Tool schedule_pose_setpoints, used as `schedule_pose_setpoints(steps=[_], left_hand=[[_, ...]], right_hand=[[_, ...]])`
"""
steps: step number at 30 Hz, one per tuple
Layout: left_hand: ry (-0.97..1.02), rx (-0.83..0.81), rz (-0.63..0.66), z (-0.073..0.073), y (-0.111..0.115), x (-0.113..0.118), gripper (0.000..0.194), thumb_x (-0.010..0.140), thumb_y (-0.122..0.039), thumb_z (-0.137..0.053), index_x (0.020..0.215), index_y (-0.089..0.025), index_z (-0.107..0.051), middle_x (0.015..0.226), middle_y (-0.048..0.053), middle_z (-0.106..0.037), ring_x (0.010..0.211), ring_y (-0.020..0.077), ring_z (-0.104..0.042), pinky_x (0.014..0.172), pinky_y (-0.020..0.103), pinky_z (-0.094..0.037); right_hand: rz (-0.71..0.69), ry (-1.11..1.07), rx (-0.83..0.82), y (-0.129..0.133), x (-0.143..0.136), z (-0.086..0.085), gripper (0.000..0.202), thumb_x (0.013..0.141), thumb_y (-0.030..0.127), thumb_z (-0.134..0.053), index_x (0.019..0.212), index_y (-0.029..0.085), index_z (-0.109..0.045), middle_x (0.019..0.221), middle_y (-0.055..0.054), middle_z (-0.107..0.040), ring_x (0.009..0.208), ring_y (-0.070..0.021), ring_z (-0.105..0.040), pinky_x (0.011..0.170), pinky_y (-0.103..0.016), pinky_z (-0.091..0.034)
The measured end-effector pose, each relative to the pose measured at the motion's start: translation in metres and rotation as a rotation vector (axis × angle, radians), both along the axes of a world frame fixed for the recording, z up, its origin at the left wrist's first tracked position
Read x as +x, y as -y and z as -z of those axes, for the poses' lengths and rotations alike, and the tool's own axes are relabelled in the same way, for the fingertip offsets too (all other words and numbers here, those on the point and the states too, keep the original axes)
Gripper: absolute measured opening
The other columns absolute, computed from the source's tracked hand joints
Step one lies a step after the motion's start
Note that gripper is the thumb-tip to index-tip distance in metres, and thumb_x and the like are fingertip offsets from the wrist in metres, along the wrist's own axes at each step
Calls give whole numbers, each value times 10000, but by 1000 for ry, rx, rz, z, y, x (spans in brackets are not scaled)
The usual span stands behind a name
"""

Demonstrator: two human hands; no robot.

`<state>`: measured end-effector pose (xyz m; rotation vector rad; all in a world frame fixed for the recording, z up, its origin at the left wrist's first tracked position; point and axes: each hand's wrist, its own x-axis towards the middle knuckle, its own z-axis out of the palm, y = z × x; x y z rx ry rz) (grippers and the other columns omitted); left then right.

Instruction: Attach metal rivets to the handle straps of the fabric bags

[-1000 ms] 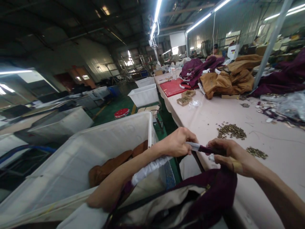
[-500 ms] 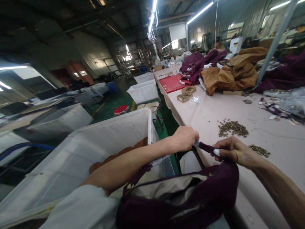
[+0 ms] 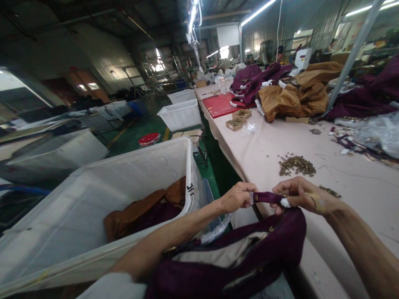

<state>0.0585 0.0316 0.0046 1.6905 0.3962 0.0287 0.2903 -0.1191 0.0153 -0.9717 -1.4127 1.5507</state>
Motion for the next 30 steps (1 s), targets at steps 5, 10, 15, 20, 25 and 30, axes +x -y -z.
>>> schedule_pose_setpoints(steps=[5,10,15,20,25,30], left_hand=[[63,258,-15,-8,11,-6,407,868,-522,-693,874,-117,-732,654,-26,-486,617,93,-401,560,222,-302],[38,292,86,1,0,-7,351,869,-451,-719,877,-104,-770,687,5,-593,653,102,-489,605,211,-370],[11,73,108,12,0,-5,474,871,-410,-721,1212,-82,-737,744,58,-680,615,129,-569,587,229,-447],[102,63,42,11,17,-1,465,874,-495,-726,1078,-83,-794,767,76,-704,621,113,-552,582,212,-432],[89,-90,7,25,24,4,465,801,-512,-788,928,-66,-793,666,69,-675,593,131,-582,581,224,-450],[52,-155,-182,35,33,4,387,773,-472,-788,843,-94,-744,636,33,-656,476,88,-499,463,205,-333]], right_hand=[[18,-34,-59,-1,-2,7,422,856,387,-756,1146,85,-698,1003,-169,-779,888,-264,-747,833,-355,-549],[-7,-36,-140,-1,-4,14,397,847,372,-781,1118,97,-689,1012,-158,-782,875,-242,-747,789,-319,-550],[-38,-28,-131,-2,1,19,421,853,393,-780,1132,83,-720,1004,-156,-788,881,-221,-732,797,-300,-538],[-73,-32,-104,-4,6,29,408,863,392,-771,1106,65,-743,973,-155,-796,848,-213,-740,774,-287,-554],[-55,-40,-155,-8,3,36,394,852,396,-793,1082,80,-747,916,-131,-796,767,-185,-731,719,-263,-556],[72,141,-102,-13,15,45,496,781,495,-840,1060,96,-742,835,-107,-776,694,-178,-705,631,-249,-532]])
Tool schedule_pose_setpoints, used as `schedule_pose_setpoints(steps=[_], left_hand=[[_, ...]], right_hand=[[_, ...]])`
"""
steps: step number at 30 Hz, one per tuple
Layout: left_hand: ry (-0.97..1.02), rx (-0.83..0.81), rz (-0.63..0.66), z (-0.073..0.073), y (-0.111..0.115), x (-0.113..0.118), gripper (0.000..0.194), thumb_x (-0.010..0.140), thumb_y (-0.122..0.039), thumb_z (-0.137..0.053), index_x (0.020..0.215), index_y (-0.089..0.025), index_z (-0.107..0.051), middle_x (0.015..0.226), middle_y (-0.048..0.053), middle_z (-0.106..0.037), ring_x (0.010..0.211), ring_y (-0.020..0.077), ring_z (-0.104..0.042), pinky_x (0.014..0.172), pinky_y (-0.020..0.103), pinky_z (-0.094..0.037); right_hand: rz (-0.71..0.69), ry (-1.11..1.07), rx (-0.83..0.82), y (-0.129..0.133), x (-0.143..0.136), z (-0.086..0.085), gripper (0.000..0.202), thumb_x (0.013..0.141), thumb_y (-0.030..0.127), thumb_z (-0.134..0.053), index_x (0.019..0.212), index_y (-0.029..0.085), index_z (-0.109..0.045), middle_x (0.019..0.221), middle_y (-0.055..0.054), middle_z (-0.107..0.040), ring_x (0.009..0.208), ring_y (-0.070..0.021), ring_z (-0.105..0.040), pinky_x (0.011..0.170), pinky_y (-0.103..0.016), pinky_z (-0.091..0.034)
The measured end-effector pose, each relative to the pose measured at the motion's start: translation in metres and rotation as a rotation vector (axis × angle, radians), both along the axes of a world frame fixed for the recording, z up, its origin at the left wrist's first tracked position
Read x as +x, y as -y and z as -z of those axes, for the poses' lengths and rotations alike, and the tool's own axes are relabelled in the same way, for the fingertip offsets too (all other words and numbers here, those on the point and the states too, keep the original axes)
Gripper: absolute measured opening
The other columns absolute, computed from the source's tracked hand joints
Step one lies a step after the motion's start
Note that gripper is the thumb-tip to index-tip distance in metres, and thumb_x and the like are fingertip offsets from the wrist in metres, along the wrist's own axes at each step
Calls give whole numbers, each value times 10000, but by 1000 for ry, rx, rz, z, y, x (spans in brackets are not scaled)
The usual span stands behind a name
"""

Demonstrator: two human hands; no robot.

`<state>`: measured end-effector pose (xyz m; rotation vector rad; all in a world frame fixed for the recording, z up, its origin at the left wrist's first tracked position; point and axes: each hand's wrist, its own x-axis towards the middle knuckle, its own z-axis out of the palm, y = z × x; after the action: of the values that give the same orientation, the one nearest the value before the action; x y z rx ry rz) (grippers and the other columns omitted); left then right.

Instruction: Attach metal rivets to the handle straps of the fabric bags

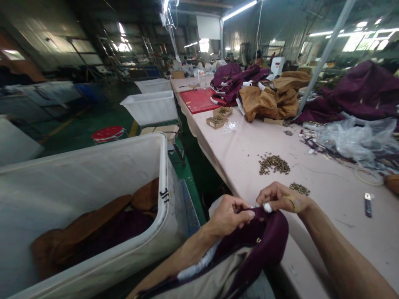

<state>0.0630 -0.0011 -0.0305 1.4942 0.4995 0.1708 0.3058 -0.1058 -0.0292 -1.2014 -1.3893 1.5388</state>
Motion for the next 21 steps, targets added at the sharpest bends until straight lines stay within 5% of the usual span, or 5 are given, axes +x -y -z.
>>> schedule_pose_setpoints(steps=[5,8,14,21], left_hand=[[-46,-27,-117,1,8,-8,317,760,-430,-769,779,-119,-712,613,14,-643,451,73,-466,448,204,-296],[-82,-6,-127,-1,8,-15,296,776,-414,-752,801,-122,-710,620,11,-644,478,85,-496,464,207,-316],[-137,61,-143,-5,2,-22,250,794,-369,-722,827,-121,-712,591,4,-617,508,108,-513,502,227,-345],[-151,78,-181,-2,-1,-23,229,791,-347,-726,837,-123,-722,644,13,-634,547,117,-533,521,230,-364]], right_hand=[[638,520,93,-10,45,25,528,851,573,-666,1089,105,-728,803,-101,-749,669,-199,-694,612,-298,-543],[821,748,68,-17,74,41,420,847,429,-611,1056,90,-747,734,-86,-727,664,-217,-668,582,-298,-480],[847,1066,4,-38,98,67,249,824,333,-639,857,141,-794,668,-56,-708,648,-212,-640,606,-314,-423],[728,1214,-52,-61,103,73,309,968,459,-663,973,154,-711,914,-29,-713,833,-178,-673,806,-353,-555]])
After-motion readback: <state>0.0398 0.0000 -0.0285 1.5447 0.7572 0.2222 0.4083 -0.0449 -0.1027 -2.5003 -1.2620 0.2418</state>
